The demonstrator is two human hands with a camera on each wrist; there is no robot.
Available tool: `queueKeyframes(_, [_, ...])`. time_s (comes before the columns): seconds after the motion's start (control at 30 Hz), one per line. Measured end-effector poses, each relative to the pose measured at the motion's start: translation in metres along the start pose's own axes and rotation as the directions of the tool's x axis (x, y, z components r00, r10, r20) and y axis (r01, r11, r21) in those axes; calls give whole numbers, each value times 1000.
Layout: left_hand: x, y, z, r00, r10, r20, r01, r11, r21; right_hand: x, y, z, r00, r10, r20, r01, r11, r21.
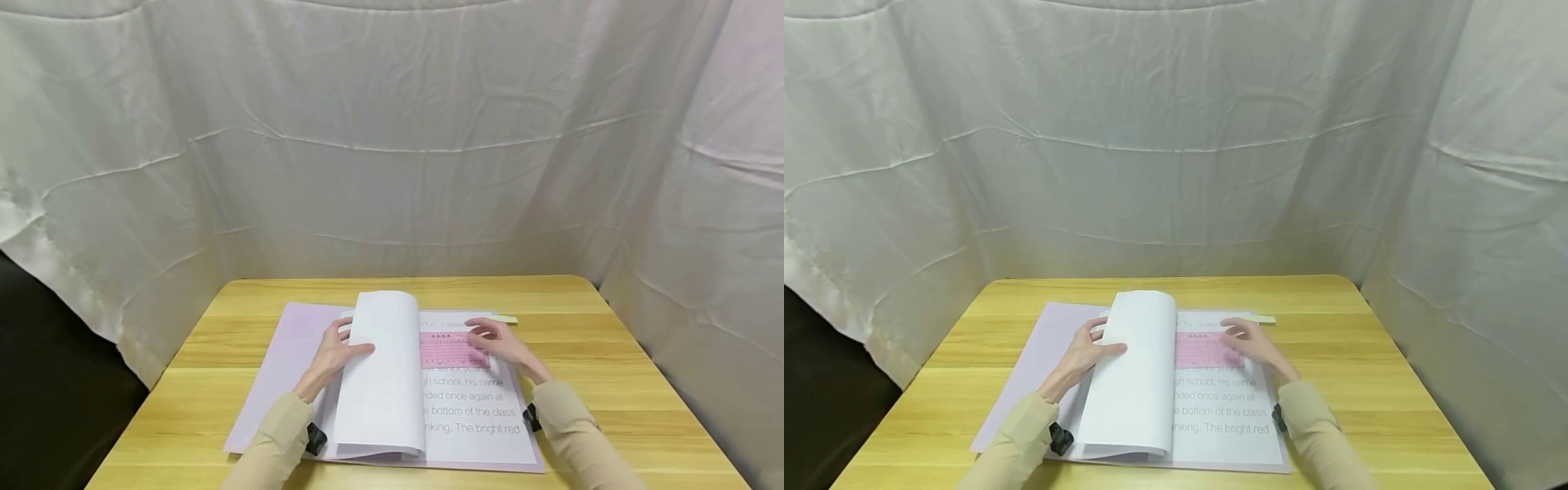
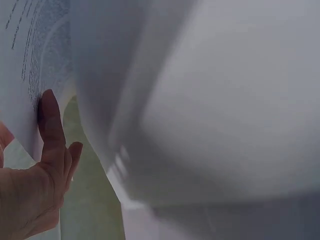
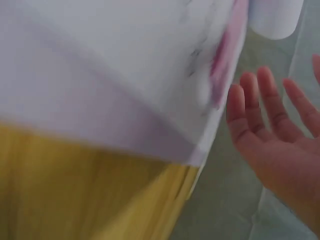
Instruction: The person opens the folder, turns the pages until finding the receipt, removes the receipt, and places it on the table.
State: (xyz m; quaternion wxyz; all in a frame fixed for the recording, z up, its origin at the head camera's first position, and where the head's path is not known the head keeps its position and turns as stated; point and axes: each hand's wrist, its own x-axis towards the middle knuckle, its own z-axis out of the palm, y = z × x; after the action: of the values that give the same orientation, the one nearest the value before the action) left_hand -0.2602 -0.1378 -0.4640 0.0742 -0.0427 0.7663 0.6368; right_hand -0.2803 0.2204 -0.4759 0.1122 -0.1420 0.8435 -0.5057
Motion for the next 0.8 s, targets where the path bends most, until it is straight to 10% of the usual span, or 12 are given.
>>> queueKeyframes(0.3, [6, -15, -16, 998, 62, -23, -54, 964, 262, 9, 15, -7, 999, 48, 16, -47, 997, -57])
queueKeyframes(0.8, [9, -30, -19, 984, 161, 78, -176, 801, 573, 27, 24, -5, 996, 79, 31, -68, 961, -269])
